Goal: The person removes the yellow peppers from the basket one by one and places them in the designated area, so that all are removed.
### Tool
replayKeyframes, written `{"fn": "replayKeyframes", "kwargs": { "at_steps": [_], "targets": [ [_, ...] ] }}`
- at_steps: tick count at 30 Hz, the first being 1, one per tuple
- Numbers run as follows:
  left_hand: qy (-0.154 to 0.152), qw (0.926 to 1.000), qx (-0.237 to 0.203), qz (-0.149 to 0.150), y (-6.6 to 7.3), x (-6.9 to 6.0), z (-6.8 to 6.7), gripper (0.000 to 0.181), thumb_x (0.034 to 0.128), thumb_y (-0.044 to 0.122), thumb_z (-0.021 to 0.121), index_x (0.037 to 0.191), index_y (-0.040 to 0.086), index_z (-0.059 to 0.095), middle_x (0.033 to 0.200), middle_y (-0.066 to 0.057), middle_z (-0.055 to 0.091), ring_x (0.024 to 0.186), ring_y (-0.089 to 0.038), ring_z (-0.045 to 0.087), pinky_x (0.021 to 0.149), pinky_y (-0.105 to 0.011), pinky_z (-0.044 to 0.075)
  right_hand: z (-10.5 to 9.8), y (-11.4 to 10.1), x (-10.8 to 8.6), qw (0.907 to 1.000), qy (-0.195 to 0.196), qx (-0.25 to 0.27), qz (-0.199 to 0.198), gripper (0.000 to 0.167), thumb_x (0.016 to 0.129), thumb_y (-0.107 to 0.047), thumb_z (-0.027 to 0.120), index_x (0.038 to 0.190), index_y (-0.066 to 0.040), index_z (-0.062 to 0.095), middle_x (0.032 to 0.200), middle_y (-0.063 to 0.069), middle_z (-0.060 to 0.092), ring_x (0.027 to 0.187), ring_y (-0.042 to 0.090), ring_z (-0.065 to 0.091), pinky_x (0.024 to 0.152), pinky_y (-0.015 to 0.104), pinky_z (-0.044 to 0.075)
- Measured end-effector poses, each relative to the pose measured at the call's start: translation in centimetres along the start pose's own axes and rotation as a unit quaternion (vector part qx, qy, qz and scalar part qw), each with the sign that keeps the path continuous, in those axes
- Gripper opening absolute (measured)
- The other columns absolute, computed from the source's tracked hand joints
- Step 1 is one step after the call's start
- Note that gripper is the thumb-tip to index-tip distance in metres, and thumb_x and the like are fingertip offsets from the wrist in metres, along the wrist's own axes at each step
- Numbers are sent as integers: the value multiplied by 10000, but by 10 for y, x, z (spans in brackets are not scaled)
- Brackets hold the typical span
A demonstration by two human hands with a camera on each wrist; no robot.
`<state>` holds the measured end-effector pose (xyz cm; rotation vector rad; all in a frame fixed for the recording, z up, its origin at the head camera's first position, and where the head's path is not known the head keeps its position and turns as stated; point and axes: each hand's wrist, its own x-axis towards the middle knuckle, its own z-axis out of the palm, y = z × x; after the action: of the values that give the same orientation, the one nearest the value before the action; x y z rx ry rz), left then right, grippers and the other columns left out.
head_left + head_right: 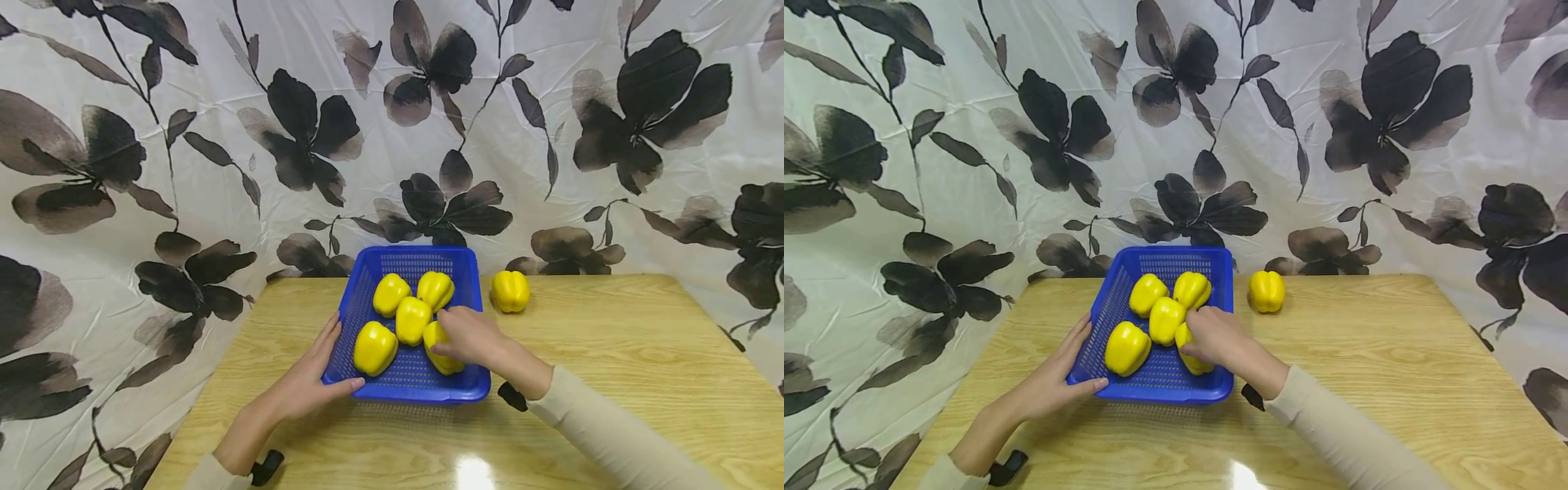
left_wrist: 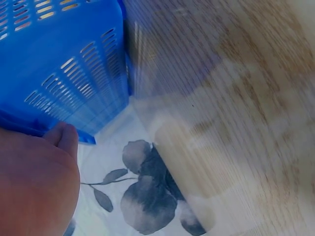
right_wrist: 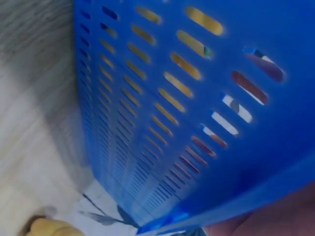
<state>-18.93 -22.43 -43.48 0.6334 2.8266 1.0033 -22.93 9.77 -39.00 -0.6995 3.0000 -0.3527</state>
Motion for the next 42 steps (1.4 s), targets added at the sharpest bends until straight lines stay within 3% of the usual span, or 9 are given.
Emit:
{"fn": "replayKeyframes", "kwargs": {
  "at_steps": [7, 14, 18, 25, 27, 31, 36, 42],
  "targets": [
    [-13, 10000, -21, -52, 2, -2, -1, 1115, 886, 561, 737, 1660, 140, 54, 1722, 43, -66, 1570, -302, 94, 1201, -612, 215, 8, -2, 1, 9999, -95, -107, -49, 360, 842, -363, 836, 1058, -107, 703, 991, 43, 638, 773, 215, 549, 627, 416, 481],
    [-8, 10000, -28, -14, 2, -1, -1, 1116, 884, 564, 739, 1661, 144, 56, 1727, 11, -54, 1570, -285, 89, 1200, -611, 219, 10, -5, 0, 9993, -8, 25, -376, 355, 825, -346, 854, 1002, -100, 670, 934, 34, 583, 718, 212, 515, 597, 382, 436],
    [-11, 10000, -38, -26, 2, -1, -1, 1116, 884, 562, 740, 1662, 154, 53, 1720, 56, -68, 1572, -280, 88, 1201, -606, 218, 10, -5, 0, 9989, -12, 135, -459, 345, 813, -358, 855, 985, -123, 671, 935, 14, 574, 732, 200, 517, 603, 371, 432],
    [2, 10000, 3, -55, 3, -4, -2, 1125, 884, 590, 721, 1659, 130, 49, 1718, 40, -68, 1569, -332, 94, 1192, -637, 220, 7, -5, 2, 9944, -308, 889, -483, 525, 827, -391, 840, 1237, -101, 689, 1249, 62, 627, 945, 207, 570, 751, 408, 492],
    [8, 10000, 28, -43, 3, -4, -2, 1117, 889, 586, 717, 1659, 127, 50, 1719, 33, -64, 1568, -338, 96, 1191, -641, 220, 6, -3, 2, 9917, -330, 1130, -518, 606, 833, -394, 835, 1309, -61, 664, 1353, 107, 605, 1071, 249, 591, 856, 454, 517],
    [8, 10000, 43, -10, 3, -4, -2, 1124, 885, 615, 706, 1658, 123, 56, 1718, 40, -64, 1569, -331, 95, 1194, -637, 219, 3, 3, 3, 9834, -238, 1610, -801, 694, 844, -405, 822, 1359, 15, 621, 1406, 187, 581, 1245, 341, 567, 1028, 499, 486],
    [3, 10000, -16, -73, 4, -4, -2, 1118, 884, 595, 718, 1661, 144, 53, 1716, 63, -68, 1570, -325, 100, 1190, -639, 224, 1, 12, 6, 9681, -50, 2158, -1274, 694, 866, -425, 800, 1361, 25, 616, 1350, 175, 615, 1152, 291, 601, 955, 451, 531],
    [15, 10000, -30, -84, 4, -3, -1, 1133, 870, 614, 725, 1662, 153, 59, 1723, 48, -53, 1570, -304, 106, 1194, -625, 230, 3, 17, 7, 9510, 11, 2835, -1236, 663, 878, -393, 800, 1385, -13, 607, 1391, 158, 595, 1148, 319, 622, 964, 517, 546]
  ]
}}
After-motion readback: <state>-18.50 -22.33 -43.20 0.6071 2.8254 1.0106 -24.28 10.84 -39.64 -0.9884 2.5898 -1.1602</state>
